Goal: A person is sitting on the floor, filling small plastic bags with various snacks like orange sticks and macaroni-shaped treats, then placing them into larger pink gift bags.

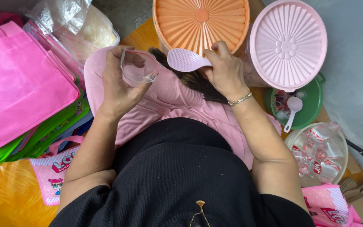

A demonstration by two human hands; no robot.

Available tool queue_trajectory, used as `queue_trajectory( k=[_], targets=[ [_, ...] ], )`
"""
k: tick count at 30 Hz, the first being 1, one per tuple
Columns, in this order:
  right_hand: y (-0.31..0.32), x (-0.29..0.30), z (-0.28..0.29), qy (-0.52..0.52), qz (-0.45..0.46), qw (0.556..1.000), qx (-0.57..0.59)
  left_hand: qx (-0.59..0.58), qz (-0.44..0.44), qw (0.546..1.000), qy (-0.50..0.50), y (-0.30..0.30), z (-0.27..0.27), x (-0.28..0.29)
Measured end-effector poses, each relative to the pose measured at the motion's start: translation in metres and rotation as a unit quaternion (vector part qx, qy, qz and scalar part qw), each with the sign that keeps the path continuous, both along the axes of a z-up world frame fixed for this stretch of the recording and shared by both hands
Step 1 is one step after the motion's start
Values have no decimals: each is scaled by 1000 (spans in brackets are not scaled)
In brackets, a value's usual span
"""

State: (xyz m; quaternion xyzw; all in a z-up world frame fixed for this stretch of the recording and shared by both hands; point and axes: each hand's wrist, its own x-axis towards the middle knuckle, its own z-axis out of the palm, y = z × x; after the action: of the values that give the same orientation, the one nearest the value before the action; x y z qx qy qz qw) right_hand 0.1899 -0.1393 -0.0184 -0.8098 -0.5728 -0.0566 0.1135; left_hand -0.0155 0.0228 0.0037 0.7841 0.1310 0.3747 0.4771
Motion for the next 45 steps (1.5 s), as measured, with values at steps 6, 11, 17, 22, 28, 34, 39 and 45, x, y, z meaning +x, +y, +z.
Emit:
queue_trajectory(
  k=[6, 11, 17, 22, 28, 34, 39, 45],
  targets=[
    [3, 11, 9, -10, 23, 999, -33, -40, 5, 999, -35, 5, -8, -6],
    [-12, 25, 35, -70, -46, 983, -165, -21, -17, 1000, 0, 0, 1, -7],
    [-28, 49, -6, -228, 50, 972, 12, -4, -33, 999, 14, -8, -1, -2],
    [-27, 43, 4, -170, 44, 983, -51, 1, -40, 999, 12, -10, -3, -1],
    [-18, 26, 26, -49, 50, 993, -97, -10, -41, 999, 20, -11, -5, -1],
    [22, -13, 12, 88, 32, 993, 67, 2, -28, 999, 20, -12, -5, -1],
    [49, -33, -5, 30, 28, 992, 120, 0, -2, 1000, 9, -4, 0, -12],
    [44, -20, -30, -19, 31, 990, 133, -56, 21, 998, -34, 7, -17, -17]
  ],
)
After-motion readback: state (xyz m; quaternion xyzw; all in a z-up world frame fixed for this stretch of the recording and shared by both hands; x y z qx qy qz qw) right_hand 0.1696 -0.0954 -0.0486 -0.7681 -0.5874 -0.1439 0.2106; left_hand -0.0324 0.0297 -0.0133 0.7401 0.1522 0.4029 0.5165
